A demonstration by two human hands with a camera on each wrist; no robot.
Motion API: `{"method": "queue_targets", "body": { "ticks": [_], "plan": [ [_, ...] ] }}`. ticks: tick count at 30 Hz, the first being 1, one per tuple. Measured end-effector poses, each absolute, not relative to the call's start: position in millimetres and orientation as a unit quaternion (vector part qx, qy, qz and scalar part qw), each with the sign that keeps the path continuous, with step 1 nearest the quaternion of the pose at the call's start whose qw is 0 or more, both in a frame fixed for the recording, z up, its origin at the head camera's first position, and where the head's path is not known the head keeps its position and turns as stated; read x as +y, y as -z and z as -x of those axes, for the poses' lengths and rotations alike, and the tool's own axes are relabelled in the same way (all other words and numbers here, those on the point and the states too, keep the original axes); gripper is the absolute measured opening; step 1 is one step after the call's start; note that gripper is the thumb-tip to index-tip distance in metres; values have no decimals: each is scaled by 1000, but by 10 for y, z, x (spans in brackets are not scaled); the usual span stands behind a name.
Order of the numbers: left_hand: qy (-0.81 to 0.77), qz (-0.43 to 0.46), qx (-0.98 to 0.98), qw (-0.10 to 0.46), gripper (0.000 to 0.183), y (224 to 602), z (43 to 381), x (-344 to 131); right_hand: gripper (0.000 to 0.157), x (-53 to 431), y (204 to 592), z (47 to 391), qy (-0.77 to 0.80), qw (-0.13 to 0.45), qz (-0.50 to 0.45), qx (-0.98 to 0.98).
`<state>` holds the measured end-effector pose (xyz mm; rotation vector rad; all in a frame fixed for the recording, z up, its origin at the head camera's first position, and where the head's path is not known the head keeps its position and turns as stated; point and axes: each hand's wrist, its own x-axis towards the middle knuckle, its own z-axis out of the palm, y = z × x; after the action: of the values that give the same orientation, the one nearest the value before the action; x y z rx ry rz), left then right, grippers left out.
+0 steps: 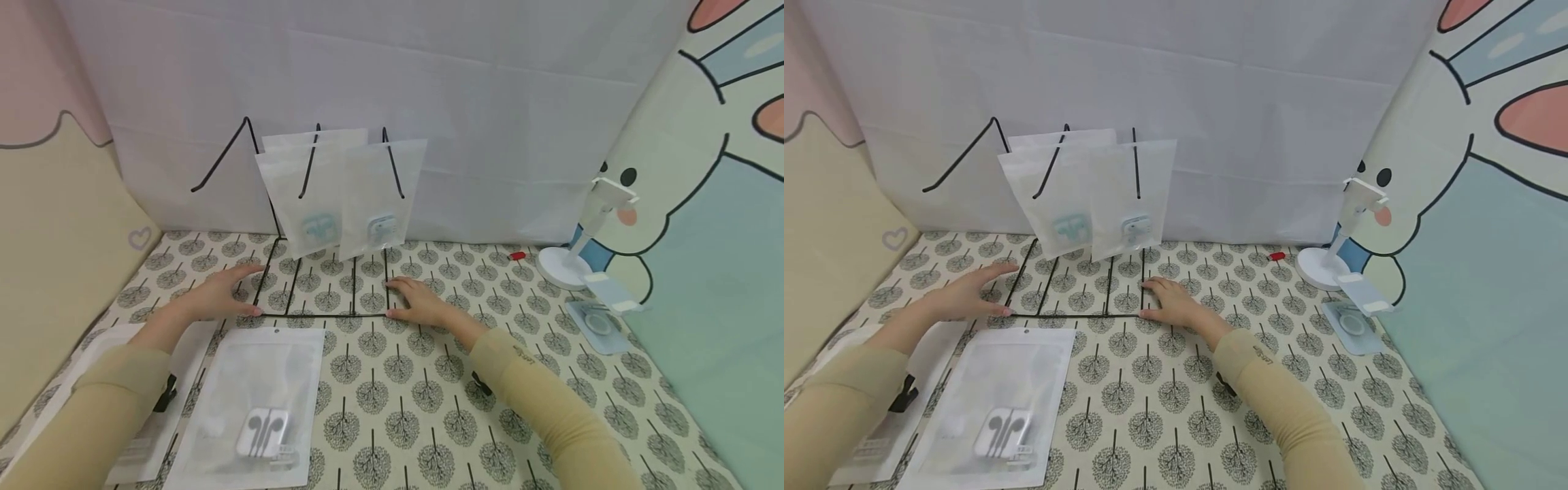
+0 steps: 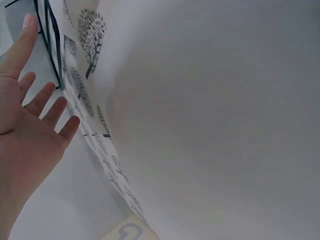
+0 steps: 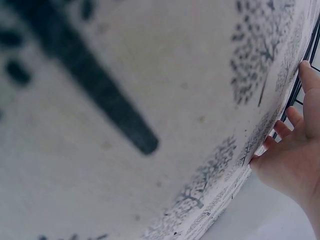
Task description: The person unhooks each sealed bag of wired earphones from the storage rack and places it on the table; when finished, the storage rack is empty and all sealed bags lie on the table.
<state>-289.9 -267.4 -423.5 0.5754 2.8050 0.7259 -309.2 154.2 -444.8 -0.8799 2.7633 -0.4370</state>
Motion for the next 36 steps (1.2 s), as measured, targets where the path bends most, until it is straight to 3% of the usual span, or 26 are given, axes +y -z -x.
{"method": "queue_targets", "body": {
  "ticks": [7,26,36],
  "plan": [
    [-246,-199,941,120,96,4323,2985,-2776,71,1544,4447,3092,149,103,301,936],
    [-174,-221,955,94,90,4318,2991,-2762,71,1537,4404,3106,145,105,294,939],
    [-171,-221,955,95,90,4291,2953,-2744,62,1346,4068,3028,251,96,267,925]
  ]
}}
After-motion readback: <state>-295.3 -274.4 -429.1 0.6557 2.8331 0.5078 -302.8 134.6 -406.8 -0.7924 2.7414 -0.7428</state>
